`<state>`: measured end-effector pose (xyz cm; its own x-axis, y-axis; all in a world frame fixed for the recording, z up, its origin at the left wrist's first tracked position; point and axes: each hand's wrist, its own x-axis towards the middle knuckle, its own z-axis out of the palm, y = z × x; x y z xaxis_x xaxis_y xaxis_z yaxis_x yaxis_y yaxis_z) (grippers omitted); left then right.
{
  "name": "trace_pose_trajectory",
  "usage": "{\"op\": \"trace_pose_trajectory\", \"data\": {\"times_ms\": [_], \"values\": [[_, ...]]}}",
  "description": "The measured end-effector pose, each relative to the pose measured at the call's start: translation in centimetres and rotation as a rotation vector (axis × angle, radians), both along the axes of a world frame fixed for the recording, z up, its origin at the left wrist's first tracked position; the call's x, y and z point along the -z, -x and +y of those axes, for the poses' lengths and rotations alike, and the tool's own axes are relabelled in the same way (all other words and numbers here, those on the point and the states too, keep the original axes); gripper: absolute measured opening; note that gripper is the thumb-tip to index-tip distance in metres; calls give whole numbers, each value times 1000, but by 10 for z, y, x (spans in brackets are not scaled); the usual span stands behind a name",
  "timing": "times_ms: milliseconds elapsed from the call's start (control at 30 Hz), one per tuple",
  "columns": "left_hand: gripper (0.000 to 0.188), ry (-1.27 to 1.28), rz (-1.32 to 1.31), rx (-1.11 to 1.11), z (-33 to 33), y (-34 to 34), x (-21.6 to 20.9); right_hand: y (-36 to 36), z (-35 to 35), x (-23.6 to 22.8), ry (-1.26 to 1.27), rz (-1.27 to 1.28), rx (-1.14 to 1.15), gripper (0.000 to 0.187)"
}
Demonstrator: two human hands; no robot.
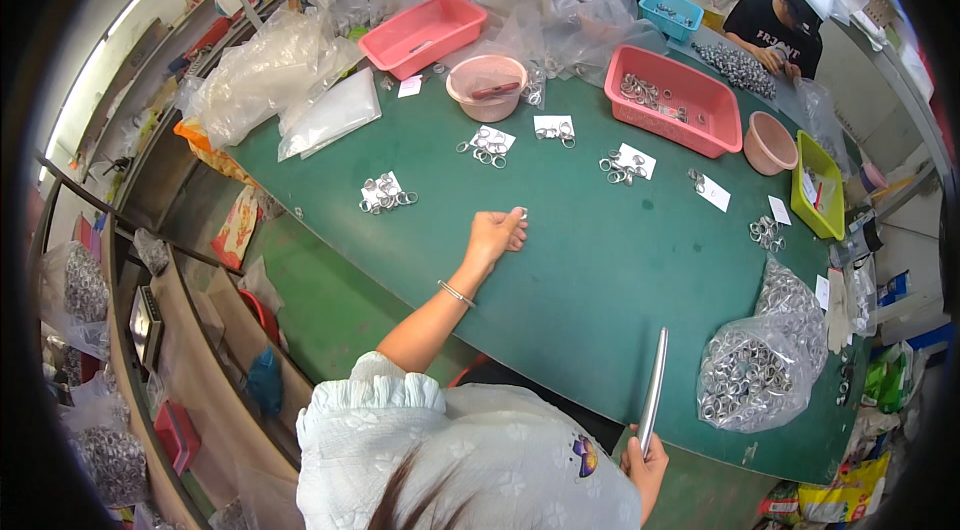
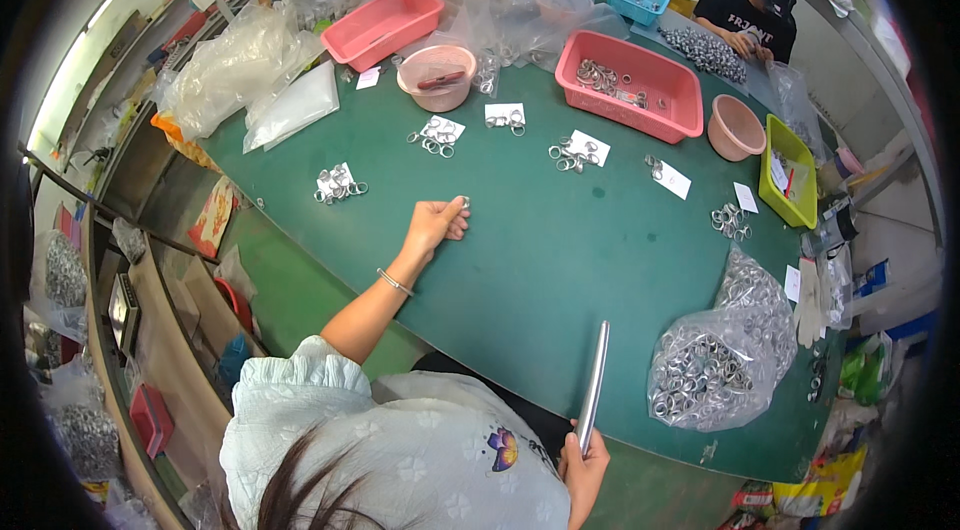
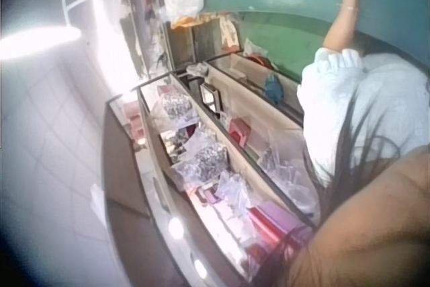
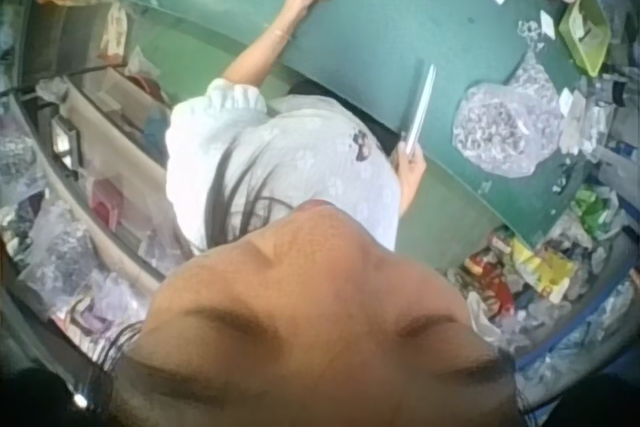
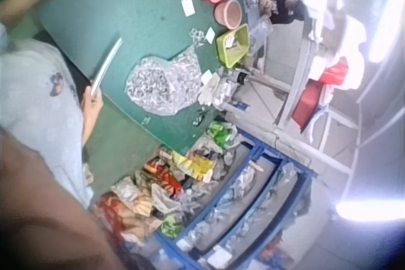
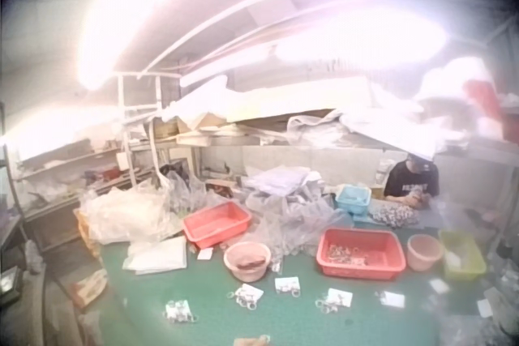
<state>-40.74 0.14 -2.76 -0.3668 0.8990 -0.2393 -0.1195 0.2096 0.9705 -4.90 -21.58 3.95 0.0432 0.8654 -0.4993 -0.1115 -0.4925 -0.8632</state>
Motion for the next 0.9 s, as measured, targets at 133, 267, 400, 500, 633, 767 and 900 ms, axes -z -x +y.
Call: {"op": "trace_pose_trajectory", "data": {"times_ms": [133,267,400,500,633,767,900], "values": [[31,7,92,-44,18,27,4,0,1,-3,-3,-2,-13,22],[27,37,70,-81,30,41,2,0,2,0,5,7,-6,22],[26,18,36,-155,46,61,8,0,0,1,5,24,8,22],[26,26,15,-183,55,74,6,0,-1,2,3,11,13,22],[25,-22,104,-254,76,75,-1,-1,-5,4,1,-8,36,23],[37,-166,172,-268,72,15,-3,-1,-3,3,23,-64,48,24],[33,-243,137,242,35,-70,-30,-11,-3,-6,-20,-86,121,26]]}}
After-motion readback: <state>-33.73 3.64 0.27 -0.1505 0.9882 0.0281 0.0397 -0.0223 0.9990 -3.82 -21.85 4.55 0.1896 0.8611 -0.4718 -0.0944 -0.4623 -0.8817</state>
